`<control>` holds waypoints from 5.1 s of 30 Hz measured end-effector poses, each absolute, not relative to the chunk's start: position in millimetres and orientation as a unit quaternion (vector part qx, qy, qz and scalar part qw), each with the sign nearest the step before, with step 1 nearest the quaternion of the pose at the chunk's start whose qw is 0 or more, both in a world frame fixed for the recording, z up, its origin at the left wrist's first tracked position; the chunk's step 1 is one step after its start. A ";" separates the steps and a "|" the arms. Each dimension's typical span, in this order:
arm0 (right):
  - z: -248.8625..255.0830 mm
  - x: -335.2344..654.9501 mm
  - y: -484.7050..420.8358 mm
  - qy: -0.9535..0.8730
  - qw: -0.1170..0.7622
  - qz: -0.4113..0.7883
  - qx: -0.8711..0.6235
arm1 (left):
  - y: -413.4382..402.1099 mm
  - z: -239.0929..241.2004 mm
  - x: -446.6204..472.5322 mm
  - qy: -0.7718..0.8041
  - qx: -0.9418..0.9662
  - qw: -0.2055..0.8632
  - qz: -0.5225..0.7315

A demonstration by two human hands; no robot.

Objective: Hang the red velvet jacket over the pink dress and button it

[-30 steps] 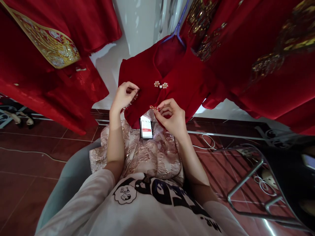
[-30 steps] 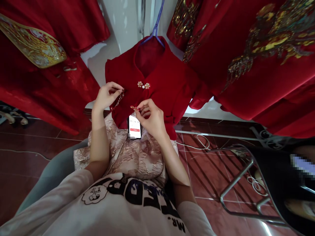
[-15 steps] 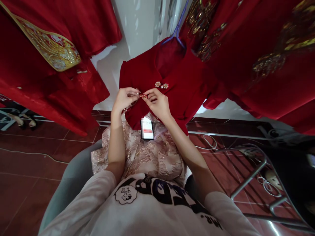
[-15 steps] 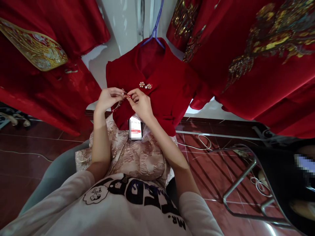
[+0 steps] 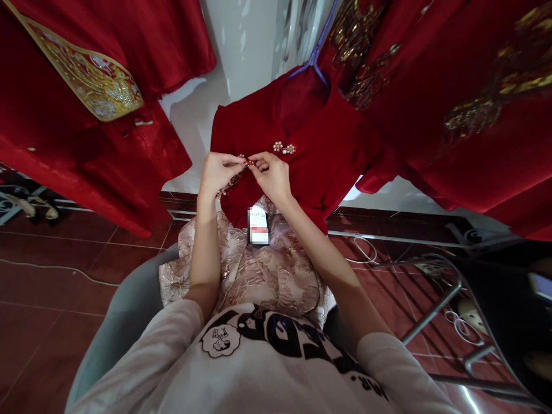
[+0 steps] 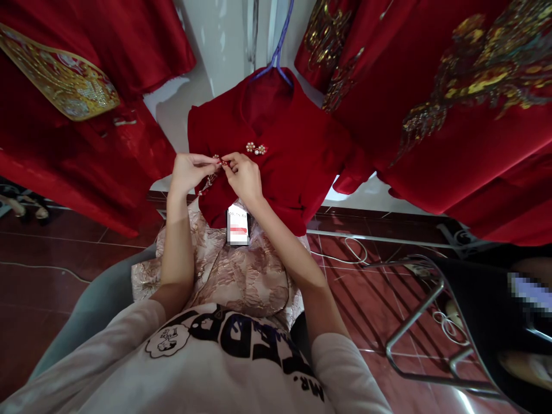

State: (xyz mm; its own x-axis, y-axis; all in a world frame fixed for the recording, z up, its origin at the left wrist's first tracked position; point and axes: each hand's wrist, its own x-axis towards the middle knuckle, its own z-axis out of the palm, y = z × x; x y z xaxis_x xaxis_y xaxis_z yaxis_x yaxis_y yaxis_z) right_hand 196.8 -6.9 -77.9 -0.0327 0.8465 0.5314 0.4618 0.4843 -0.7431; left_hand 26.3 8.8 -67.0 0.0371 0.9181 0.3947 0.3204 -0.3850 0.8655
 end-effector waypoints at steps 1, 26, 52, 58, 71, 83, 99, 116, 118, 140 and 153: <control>-78.8 196.6 -6.5 -0.691 0.512 0.189 -0.474 | 8.4 -66.8 25.7 0.473 0.657 0.291 0.510; -109.2 280.3 -79.1 -0.698 0.374 0.196 -0.578 | -4.9 -54.3 -14.9 0.555 0.668 0.474 0.142; -105.5 207.2 -54.3 -0.642 0.468 0.355 -0.493 | -3.8 -57.5 -2.5 0.511 0.706 0.471 0.140; -113.3 191.4 -56.5 -0.646 0.485 0.289 -0.513 | -3.6 -58.6 3.1 0.515 0.701 0.464 0.170; -121.2 191.2 -59.4 -0.629 0.513 0.290 -0.507 | -9.8 -50.8 12.5 0.516 0.701 0.461 0.172; -124.1 187.4 -62.0 -0.665 0.493 0.256 -0.499 | 1.3 -61.7 2.2 0.494 0.750 0.412 0.155; -116.6 227.5 -78.9 -0.663 0.487 0.241 -0.515 | 9.8 -75.4 20.8 0.504 0.815 0.278 0.060; -134.8 220.2 -71.4 -0.694 0.452 0.281 -0.485 | -9.1 -52.3 29.6 0.483 0.832 0.249 0.114; -132.7 220.6 -72.6 -0.693 0.456 0.278 -0.484 | -8.9 -51.9 28.4 0.476 0.835 0.246 0.124; -147.4 215.8 -66.3 -0.613 0.523 0.330 -0.491 | -3.5 -64.9 34.6 0.485 0.838 0.239 0.072; -150.2 220.7 -60.4 -0.590 0.547 0.369 -0.466 | -5.2 -59.3 35.6 0.433 0.845 0.262 0.174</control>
